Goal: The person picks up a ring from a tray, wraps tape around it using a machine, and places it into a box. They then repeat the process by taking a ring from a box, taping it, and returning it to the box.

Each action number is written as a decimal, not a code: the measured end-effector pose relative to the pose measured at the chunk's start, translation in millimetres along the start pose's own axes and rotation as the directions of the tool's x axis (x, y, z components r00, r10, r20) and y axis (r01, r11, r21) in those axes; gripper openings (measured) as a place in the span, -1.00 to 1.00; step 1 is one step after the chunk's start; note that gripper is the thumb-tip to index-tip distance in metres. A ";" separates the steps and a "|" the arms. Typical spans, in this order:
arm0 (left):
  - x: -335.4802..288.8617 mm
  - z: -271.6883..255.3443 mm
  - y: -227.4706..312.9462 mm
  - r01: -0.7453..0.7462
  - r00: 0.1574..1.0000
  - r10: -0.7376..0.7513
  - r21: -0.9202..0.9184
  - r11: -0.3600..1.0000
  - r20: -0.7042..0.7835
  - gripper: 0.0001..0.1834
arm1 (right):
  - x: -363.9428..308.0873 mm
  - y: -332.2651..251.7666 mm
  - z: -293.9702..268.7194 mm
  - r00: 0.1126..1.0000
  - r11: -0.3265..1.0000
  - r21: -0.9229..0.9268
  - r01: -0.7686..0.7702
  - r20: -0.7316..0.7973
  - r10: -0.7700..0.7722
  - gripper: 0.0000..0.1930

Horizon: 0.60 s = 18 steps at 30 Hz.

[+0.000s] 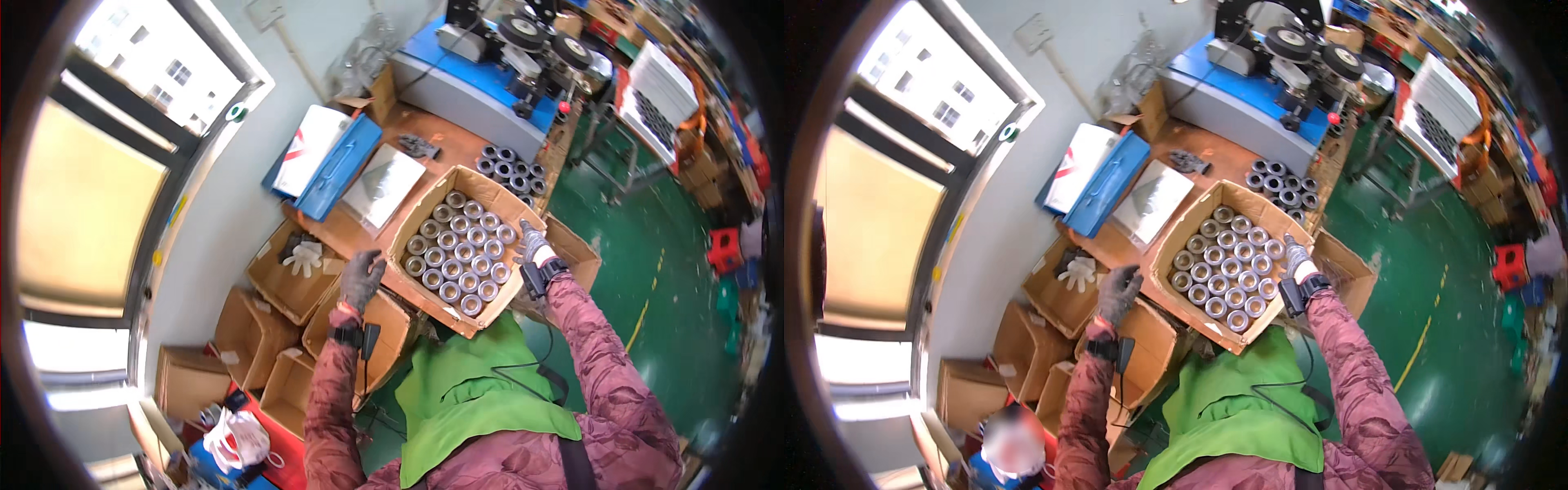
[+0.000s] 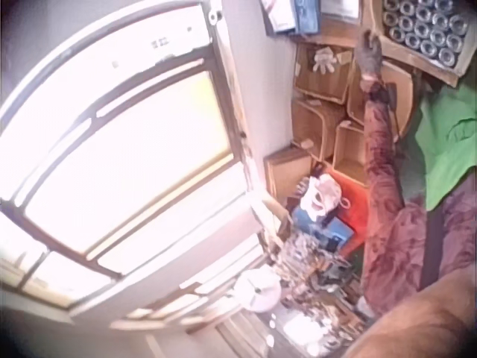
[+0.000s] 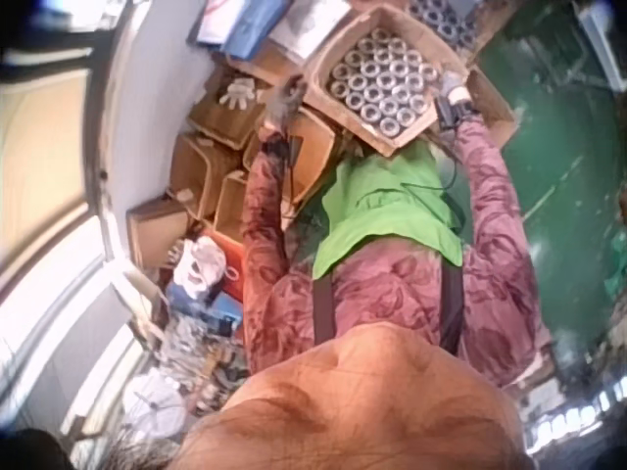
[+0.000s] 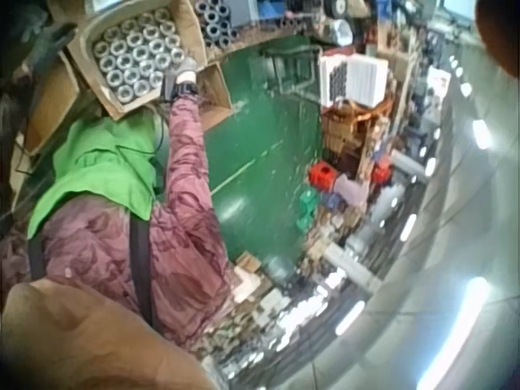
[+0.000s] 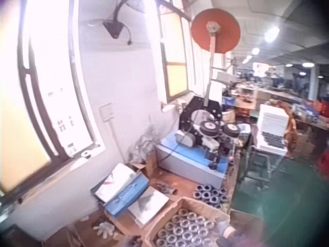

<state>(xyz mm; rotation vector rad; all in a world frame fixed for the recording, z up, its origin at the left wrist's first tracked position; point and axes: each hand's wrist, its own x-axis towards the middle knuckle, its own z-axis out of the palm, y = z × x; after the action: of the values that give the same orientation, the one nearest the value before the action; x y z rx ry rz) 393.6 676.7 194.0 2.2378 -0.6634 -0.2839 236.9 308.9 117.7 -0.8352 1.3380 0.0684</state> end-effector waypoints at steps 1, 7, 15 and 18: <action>22.2 3.8 -2.8 -0.007 1.000 0.007 -0.007 1.000 0.030 -0.67 | -5.7 7.4 7.8 1.000 1.000 0.019 0.019 -0.025 -0.018 -0.13; 119.9 68.2 -8.9 -0.025 0.953 -0.045 0.226 0.974 0.298 -0.32 | 32.1 40.5 9.7 0.994 0.998 0.064 -0.017 -0.111 0.024 -0.24; 153.3 127.9 -67.7 0.067 0.903 -0.154 0.224 0.972 0.400 -0.42 | 98.5 53.8 21.4 0.971 0.974 0.224 0.026 -0.236 0.029 -0.34; 146.3 127.6 -51.3 0.087 0.918 -0.158 0.205 0.975 0.364 -0.46 | 116.9 69.8 15.9 0.995 0.931 0.363 0.035 -0.104 0.003 -0.37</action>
<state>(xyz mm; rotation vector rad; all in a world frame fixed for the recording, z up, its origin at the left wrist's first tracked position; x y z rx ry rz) 484.9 547.4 70.4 2.4309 -0.7766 -0.7624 247.4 320.1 -18.6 -0.5386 1.3862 -0.2342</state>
